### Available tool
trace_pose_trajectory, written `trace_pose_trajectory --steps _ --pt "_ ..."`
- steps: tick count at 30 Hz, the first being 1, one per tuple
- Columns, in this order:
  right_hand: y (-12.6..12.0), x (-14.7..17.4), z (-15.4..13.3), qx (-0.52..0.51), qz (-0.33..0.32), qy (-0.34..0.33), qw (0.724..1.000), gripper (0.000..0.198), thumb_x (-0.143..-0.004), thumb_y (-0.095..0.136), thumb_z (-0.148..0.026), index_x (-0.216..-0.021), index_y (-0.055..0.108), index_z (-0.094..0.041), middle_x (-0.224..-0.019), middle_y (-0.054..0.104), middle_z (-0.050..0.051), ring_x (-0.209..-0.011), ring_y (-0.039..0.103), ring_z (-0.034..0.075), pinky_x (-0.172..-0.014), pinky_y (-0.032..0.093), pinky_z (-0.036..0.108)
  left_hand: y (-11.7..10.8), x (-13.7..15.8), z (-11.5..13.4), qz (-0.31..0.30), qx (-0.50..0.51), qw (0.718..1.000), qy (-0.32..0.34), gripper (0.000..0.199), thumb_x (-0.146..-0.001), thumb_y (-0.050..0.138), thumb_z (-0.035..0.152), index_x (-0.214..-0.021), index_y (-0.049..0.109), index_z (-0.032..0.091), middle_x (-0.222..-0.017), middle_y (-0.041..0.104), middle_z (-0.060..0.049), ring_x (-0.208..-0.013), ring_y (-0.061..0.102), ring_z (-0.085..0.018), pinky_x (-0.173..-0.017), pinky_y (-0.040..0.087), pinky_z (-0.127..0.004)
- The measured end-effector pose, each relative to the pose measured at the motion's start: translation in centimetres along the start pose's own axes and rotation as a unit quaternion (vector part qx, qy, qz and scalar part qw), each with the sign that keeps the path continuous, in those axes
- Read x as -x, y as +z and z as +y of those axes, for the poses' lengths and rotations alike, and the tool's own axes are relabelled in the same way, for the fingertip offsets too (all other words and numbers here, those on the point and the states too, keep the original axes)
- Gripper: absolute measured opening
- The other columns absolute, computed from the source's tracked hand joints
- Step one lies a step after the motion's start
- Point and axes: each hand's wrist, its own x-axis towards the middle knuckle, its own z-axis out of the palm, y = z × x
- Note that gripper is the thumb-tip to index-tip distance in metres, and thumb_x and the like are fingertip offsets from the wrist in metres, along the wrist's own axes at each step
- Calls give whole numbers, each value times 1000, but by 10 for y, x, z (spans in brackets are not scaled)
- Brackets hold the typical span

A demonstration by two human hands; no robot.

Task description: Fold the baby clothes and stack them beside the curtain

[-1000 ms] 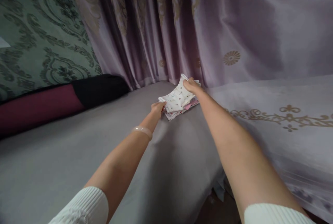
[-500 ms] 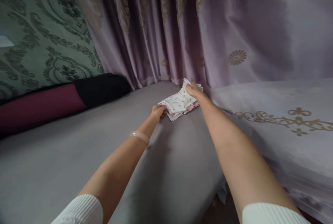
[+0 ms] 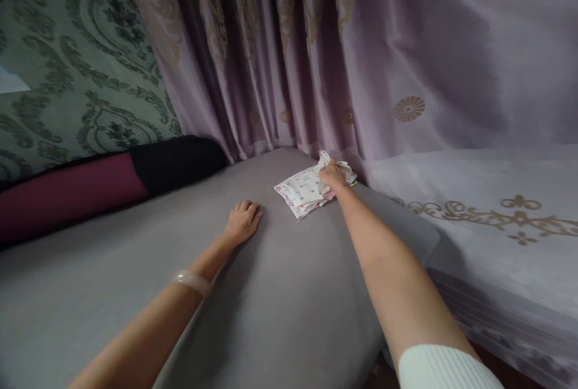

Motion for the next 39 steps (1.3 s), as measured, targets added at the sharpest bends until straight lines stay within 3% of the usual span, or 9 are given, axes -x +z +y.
trace_pose_trajectory --steps 4,12,21,27,33,39 --pt "10 -3 5 22 8 24 999 44 -92 40 -29 -131 42 -7 -126 59 25 -116 57 32 -95 45 45 9 8 -3 18 -42 999 -2 41 -99 30 37 -131 52 24 -135 52 -10 -117 48 -28 -94 40 -42" --pt "15 -7 8 63 -9 27 998 53 -94 34 -30 -143 29 -10 -135 51 23 -128 46 32 -105 33 53 7 10 2 27 -56 998 0 41 -98 28 34 -129 52 24 -134 53 -11 -115 49 -28 -93 39 -42" --pt "18 -23 24 174 -23 4 985 54 -97 21 -40 -136 48 -14 -145 41 20 -136 33 36 -107 22 62 7 12 2 37 -57 998 4 40 -99 28 33 -129 52 22 -133 53 -11 -114 48 -27 -93 38 -40" --pt "18 -26 29 192 -52 6 980 56 -97 19 -40 -137 48 -15 -147 39 19 -137 30 36 -107 21 64 8 11 2 42 -53 998 6 39 -98 29 32 -129 51 21 -132 53 -10 -112 48 -27 -92 38 -40" --pt "17 -17 12 195 -39 -16 980 55 -97 20 -38 -134 50 -12 -145 40 22 -138 30 35 -108 20 61 6 11 2 41 -46 998 4 38 -98 30 32 -128 52 21 -130 54 -10 -112 48 -27 -91 38 -40" --pt "46 24 -30 173 -89 -112 974 59 -97 19 -44 -144 39 -15 -156 27 17 -144 18 32 -112 15 58 6 11 3 47 -34 998 -3 36 -98 32 30 -125 54 20 -128 55 -10 -112 48 -26 -92 38 -39"
